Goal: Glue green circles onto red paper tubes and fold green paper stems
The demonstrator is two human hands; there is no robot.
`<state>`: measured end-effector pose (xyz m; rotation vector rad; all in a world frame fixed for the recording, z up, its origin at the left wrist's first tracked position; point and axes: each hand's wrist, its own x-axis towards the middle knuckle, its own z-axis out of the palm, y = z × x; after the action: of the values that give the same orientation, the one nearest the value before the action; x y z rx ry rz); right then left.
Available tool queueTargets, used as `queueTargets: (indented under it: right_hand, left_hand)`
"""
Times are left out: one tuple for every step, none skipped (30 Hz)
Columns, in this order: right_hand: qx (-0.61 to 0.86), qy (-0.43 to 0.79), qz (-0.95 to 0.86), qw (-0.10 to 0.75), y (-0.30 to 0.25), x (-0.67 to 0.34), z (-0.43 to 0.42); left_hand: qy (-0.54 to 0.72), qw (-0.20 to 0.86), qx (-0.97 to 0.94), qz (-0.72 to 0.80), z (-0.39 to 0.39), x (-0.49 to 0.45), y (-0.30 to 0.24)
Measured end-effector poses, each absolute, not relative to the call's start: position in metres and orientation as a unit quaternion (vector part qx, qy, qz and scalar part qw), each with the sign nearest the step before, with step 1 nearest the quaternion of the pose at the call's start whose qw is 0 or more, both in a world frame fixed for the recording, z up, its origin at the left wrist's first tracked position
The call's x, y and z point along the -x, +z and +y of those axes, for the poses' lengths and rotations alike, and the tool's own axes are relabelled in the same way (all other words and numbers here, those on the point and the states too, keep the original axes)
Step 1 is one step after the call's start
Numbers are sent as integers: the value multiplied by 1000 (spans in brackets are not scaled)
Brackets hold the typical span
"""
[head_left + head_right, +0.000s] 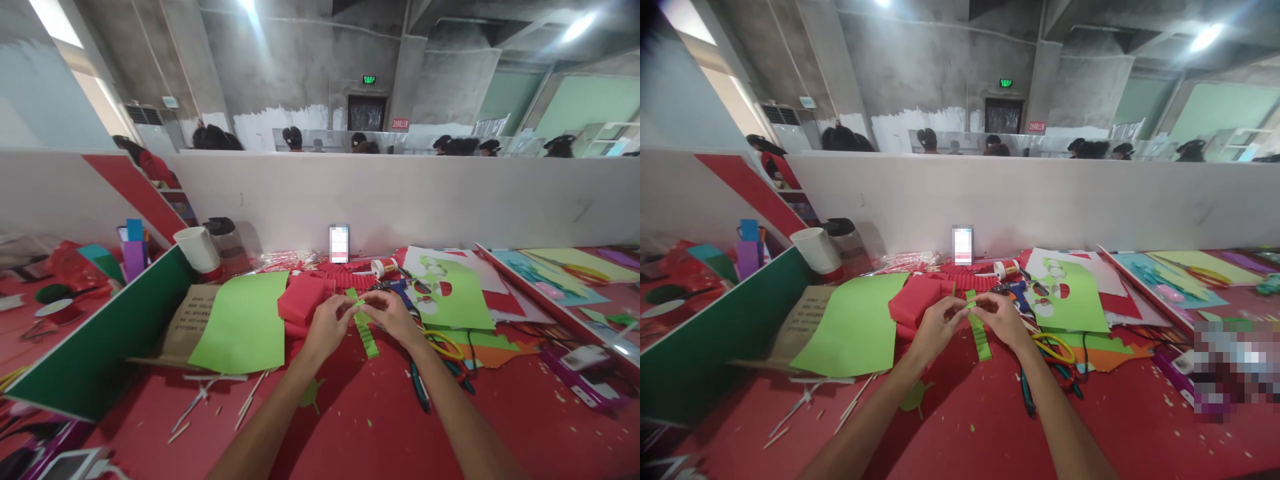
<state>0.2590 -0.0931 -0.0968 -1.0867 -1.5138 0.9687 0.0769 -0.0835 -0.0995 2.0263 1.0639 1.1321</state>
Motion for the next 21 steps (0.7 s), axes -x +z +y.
queueTargets:
  right_hand:
    - [451, 385, -634, 496, -97, -259, -93]
    - [451, 374, -641, 496, -98, -259, -93]
    - [451, 366, -646, 496, -98, -260, -93]
    - [450, 362, -649, 496, -98, -260, -93]
    - [448, 359, -652, 495, -98, -260, -93]
    - [447, 358, -653, 495, -98, -260, -93]
    - [447, 358, -655, 493, -98, -260, -93]
    - [446, 357, -658, 491, -98, -259, -93]
    - [446, 355, -660, 488, -98, -259, -93]
    - [447, 353, -663, 486, -98, -259, -93]
    - [447, 352, -665, 483, -98, -259, -93]
    - [449, 350, -667, 481, -98, -259, -93]
    - [451, 349, -667, 480, -99, -259, -93]
    - [453, 347, -667, 479, -99, -259, -93]
    - [454, 347, -667, 478, -100, -259, -93]
    - [456, 346, -666, 477, -101, -258, -93]
    - [458, 346, -666, 476, -101, -258, -93]
    - [460, 344, -666, 476, -101, -258, -93]
    - [462, 341, -667, 475, -101, -258, -93]
    - [463, 338, -669, 473, -101, -258, -93]
    - [462, 336, -672, 471, -100, -258, -94]
  left_hand:
    - [425, 299, -756, 397, -83, -77, -99]
    - [427, 308, -753, 395, -83, -77, -99]
    - [428, 317, -750, 392, -83, -77, -99]
    - [429, 325, -747, 390, -83, -77, -98]
    - [429, 331, -744, 390, -83, -77, -98]
    - [428, 336, -742, 392, -83, -77, -98]
    - [426, 339, -739, 396, -83, -77, -97]
    - [425, 343, -736, 399, -84, -77, -97]
    - [423, 348, -733, 403, -84, -77, -96]
    - [422, 352, -731, 405, -84, -77, -96]
    - [421, 357, -728, 406, -84, -77, -95]
    - [421, 361, -726, 406, -84, -77, -94]
    - [422, 364, -725, 405, -84, -77, -94]
    - [422, 365, -724, 404, -84, -77, -94]
    - [422, 367, -724, 404, -85, -77, -93]
    - [421, 367, -724, 404, -85, -77, -93]
    - [420, 367, -725, 404, -85, -77, -93]
    - [419, 365, -726, 404, -85, -76, -93]
    - [418, 362, -728, 405, -85, -76, -93]
    - [417, 357, -731, 404, -85, -76, -92]
    - [416, 352, -735, 404, -85, -76, -92]
